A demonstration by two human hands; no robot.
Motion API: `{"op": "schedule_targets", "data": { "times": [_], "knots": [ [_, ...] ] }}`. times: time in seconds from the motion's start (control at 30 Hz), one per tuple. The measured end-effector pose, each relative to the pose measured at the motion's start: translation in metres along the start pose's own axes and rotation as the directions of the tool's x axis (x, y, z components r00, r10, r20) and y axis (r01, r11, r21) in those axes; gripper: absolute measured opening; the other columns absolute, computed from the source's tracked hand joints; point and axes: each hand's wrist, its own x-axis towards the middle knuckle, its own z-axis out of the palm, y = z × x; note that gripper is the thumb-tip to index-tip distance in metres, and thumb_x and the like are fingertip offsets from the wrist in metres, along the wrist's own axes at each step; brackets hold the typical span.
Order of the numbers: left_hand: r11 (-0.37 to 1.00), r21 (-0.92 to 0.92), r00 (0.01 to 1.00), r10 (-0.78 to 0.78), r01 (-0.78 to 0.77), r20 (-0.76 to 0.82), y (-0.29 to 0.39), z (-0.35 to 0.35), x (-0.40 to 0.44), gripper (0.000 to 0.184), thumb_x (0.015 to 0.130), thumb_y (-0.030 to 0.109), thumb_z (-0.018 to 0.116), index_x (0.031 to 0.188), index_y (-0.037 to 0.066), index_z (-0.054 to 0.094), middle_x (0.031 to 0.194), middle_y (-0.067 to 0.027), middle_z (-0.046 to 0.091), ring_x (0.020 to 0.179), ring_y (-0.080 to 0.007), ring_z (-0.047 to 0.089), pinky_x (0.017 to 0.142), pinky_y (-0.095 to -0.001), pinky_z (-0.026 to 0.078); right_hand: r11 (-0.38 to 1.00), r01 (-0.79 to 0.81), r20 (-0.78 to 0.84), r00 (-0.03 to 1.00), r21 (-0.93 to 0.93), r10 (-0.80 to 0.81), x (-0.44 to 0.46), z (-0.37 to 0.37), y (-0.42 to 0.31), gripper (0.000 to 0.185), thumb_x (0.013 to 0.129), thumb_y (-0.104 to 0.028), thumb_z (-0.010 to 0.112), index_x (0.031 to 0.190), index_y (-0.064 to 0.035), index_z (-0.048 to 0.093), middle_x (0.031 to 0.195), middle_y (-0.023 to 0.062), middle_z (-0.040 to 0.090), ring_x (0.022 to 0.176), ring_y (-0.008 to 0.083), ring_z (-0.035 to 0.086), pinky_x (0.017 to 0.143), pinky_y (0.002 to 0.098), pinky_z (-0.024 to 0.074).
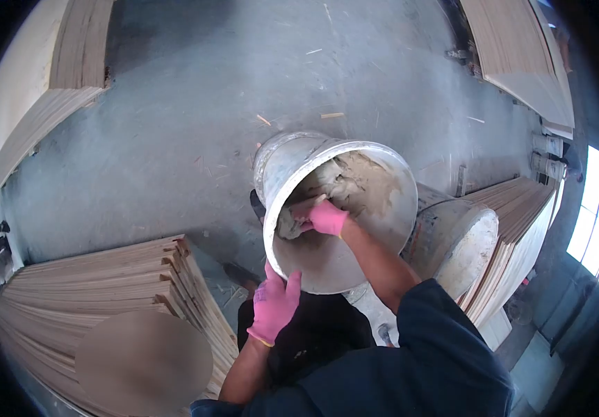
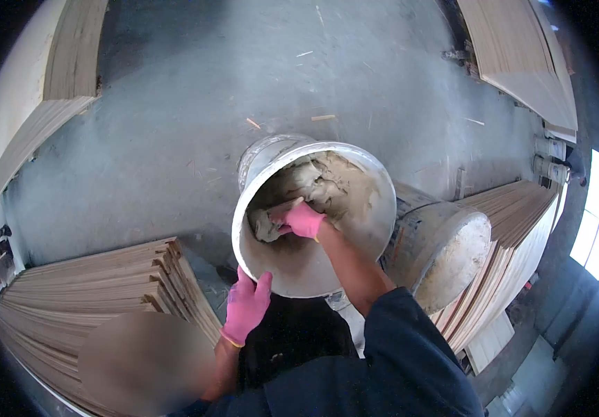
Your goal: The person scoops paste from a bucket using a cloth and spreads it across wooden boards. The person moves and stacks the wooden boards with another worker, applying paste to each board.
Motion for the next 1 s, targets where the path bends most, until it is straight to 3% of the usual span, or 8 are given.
{"op": "schedule_targets", "data": {
  "times": [0.23, 0.47, 0.6, 0.67, 0.8, 0.9, 0.93, 1.0],
  "knots": [
    [0.888, -0.422, 0.976, -0.216, 0.183, -0.030, 0.005, -0.028, -0.059, 0.071, 0.096, 0.030, 0.067, 0.149, -0.004, 0.034, 0.078, -0.0008, 0.060, 0.061, -0.0060, 0.055, 0.054, -0.0233, 0.048, 0.959, 0.189, 0.253, 0.937, 0.212, -0.240, -0.109, 0.022, -0.038, 0.038, 0.093, -0.008, 0.060, 0.130, 0.0006, 0.059, 0.122, 0.0091, 0.066, 0.113, 0.0204, 0.063, 0.088, 0.0365, 0.0561],
    [0.492, -0.813, 0.919, -0.064, -0.311, -0.390, -0.027, -0.051, -0.200, 0.062, 0.103, 0.039, 0.052, 0.149, 0.000, 0.037, 0.134, -0.0108, 0.058, 0.118, -0.0200, 0.058, 0.100, -0.0345, 0.045, 0.913, 0.354, 0.590, 0.788, -0.200, -0.176, -0.245, 0.193, -0.080, 0.038, 0.093, -0.001, 0.056, 0.131, 0.0018, 0.059, 0.129, 0.0104, 0.063, 0.116, 0.0193, 0.062, 0.095, 0.0352, 0.0522],
    [-0.127, -0.697, 0.700, 0.031, -0.706, -0.714, -0.001, -0.071, -0.327, 0.049, 0.108, 0.031, 0.040, 0.141, -0.004, 0.049, 0.141, -0.0131, 0.054, 0.127, -0.0206, 0.053, 0.106, -0.0347, 0.043, 0.850, 0.374, 0.769, 0.637, -0.371, 0.056, -0.325, 0.313, -0.014, 0.042, 0.092, 0.001, 0.060, 0.135, 0.0005, 0.057, 0.132, 0.0093, 0.062, 0.121, 0.0198, 0.060, 0.101, 0.0350, 0.0487],
    [-0.069, -0.414, 0.416, -0.012, -0.908, -0.909, -0.027, -0.056, -0.425, 0.056, 0.107, 0.043, 0.037, 0.137, -0.002, 0.053, 0.135, -0.0143, 0.059, 0.126, -0.0250, 0.054, 0.110, -0.0391, 0.038, 0.901, 0.162, 0.842, 0.451, -0.402, 0.294, -0.379, 0.377, 0.045, 0.051, 0.090, 0.004, 0.065, 0.139, -0.0021, 0.053, 0.132, 0.0084, 0.062, 0.123, 0.0195, 0.058, 0.103, 0.0337, 0.0464],
    [0.844, 0.280, -0.055, 0.287, -0.458, -0.956, -0.096, 0.030, -0.638, 0.048, 0.093, 0.037, 0.062, 0.125, 0.002, 0.061, 0.128, -0.0172, 0.062, 0.119, -0.0311, 0.059, 0.104, -0.0429, 0.044, 0.181, 0.983, 0.901, -0.099, 0.023, 0.423, -0.452, 0.445, 0.187, 0.038, 0.091, 0.003, 0.062, 0.129, -0.0031, 0.061, 0.125, 0.0088, 0.065, 0.118, 0.0194, 0.061, 0.100, 0.0324, 0.0465],
    [0.983, 0.094, -0.369, 0.146, 0.155, -0.918, -0.111, 0.094, -0.718, 0.055, 0.090, 0.044, 0.063, 0.130, 0.005, 0.060, 0.135, -0.0159, 0.058, 0.125, -0.0337, 0.055, 0.108, -0.0506, 0.038, 0.331, 0.943, 0.826, -0.161, -0.033, 0.540, -0.518, 0.502, 0.292, 0.030, 0.094, -0.011, 0.061, 0.123, -0.0030, 0.063, 0.117, 0.0082, 0.067, 0.110, 0.0213, 0.064, 0.096, 0.0338, 0.0487],
    [0.970, 0.011, -0.440, 0.120, 0.243, -0.890, -0.125, 0.103, -0.743, 0.056, 0.091, 0.045, 0.062, 0.130, 0.006, 0.059, 0.135, -0.0162, 0.058, 0.126, -0.0339, 0.054, 0.109, -0.0507, 0.036, 0.213, 0.911, 0.741, -0.411, 0.353, 0.531, -0.552, 0.524, 0.324, 0.032, 0.096, -0.016, 0.060, 0.124, -0.0023, 0.062, 0.115, 0.0086, 0.067, 0.108, 0.0213, 0.065, 0.094, 0.0334, 0.0494],
    [0.919, -0.152, -0.554, 0.082, 0.364, -0.828, -0.156, 0.122, -0.783, 0.057, 0.092, 0.047, 0.060, 0.132, 0.006, 0.059, 0.137, -0.0167, 0.057, 0.129, -0.0341, 0.052, 0.111, -0.0509, 0.034, 0.154, 0.986, 0.713, -0.153, 0.064, 0.684, -0.572, 0.547, 0.382, 0.039, 0.095, -0.026, 0.062, 0.126, -0.0017, 0.061, 0.122, 0.0088, 0.063, 0.107, 0.0203, 0.065, 0.091, 0.0341, 0.0508]
  ]
}}
